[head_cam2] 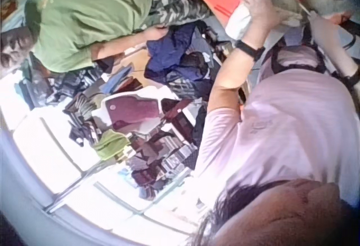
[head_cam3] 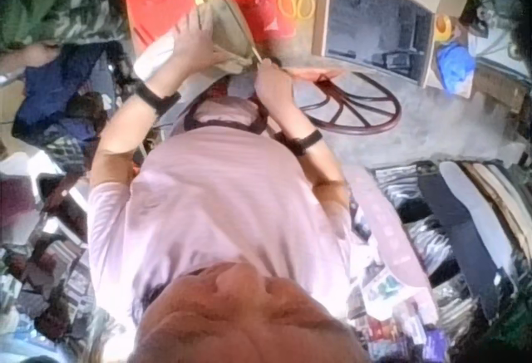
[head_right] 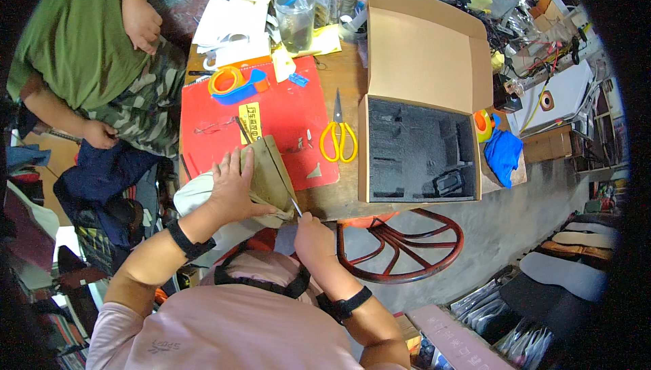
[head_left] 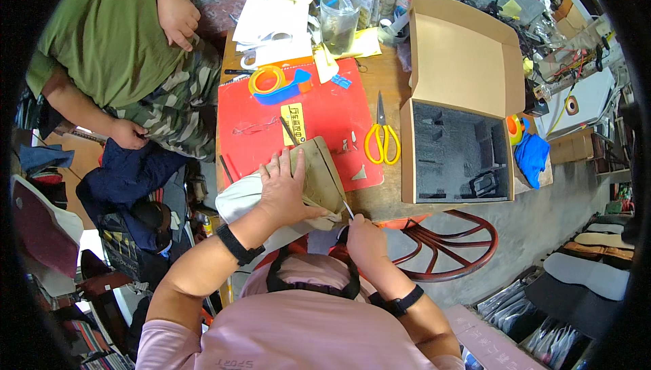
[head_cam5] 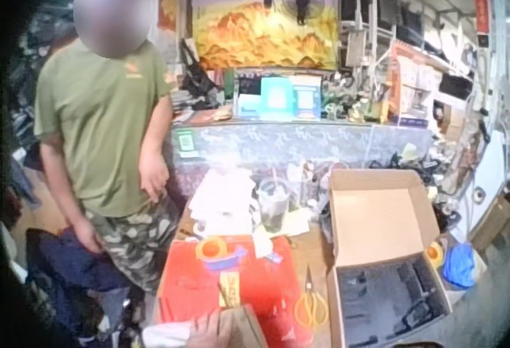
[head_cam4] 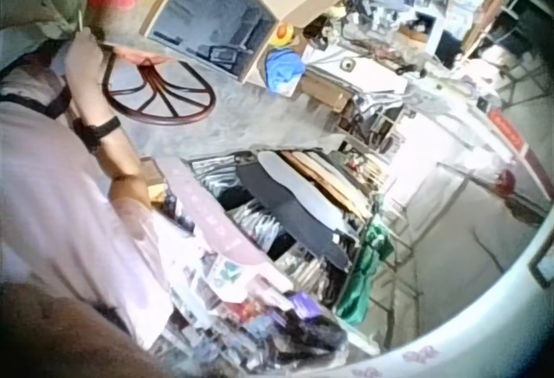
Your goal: The person uses yellow-handled scissors to cut a light-colored fabric piece on a red work surface. They repeatedly reposition and trim the fabric while another person assists by holding and adjusting the material.
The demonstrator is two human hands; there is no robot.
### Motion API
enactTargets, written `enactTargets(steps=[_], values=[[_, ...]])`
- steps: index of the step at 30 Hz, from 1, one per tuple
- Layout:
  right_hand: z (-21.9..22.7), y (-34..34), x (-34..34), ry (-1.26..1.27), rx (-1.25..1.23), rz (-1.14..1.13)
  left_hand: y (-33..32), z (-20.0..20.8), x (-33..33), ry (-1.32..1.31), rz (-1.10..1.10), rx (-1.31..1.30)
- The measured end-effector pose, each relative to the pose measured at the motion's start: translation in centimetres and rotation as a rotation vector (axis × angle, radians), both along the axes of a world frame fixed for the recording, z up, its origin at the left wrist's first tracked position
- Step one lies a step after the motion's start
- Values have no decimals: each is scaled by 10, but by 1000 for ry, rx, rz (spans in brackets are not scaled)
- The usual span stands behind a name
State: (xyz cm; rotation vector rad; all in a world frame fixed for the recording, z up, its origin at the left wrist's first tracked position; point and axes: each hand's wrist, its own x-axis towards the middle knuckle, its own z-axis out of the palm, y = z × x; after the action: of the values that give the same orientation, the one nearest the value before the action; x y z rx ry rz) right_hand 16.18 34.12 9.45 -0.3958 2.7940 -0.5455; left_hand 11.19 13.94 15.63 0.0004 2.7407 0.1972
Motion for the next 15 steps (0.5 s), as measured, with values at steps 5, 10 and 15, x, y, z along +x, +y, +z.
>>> enactTargets(steps=[5, 10, 15], values=[[-3, 1, -10, -166, 22, 5, 1, -6, -3, 21, 24, -2], [-24, 11, -1, -140, -10, -6, 0, -15, 1, 103, 16, 18], [-41, 15, 7, -130, -85, -13, -2, -17, 2, 123, -3, 47]])
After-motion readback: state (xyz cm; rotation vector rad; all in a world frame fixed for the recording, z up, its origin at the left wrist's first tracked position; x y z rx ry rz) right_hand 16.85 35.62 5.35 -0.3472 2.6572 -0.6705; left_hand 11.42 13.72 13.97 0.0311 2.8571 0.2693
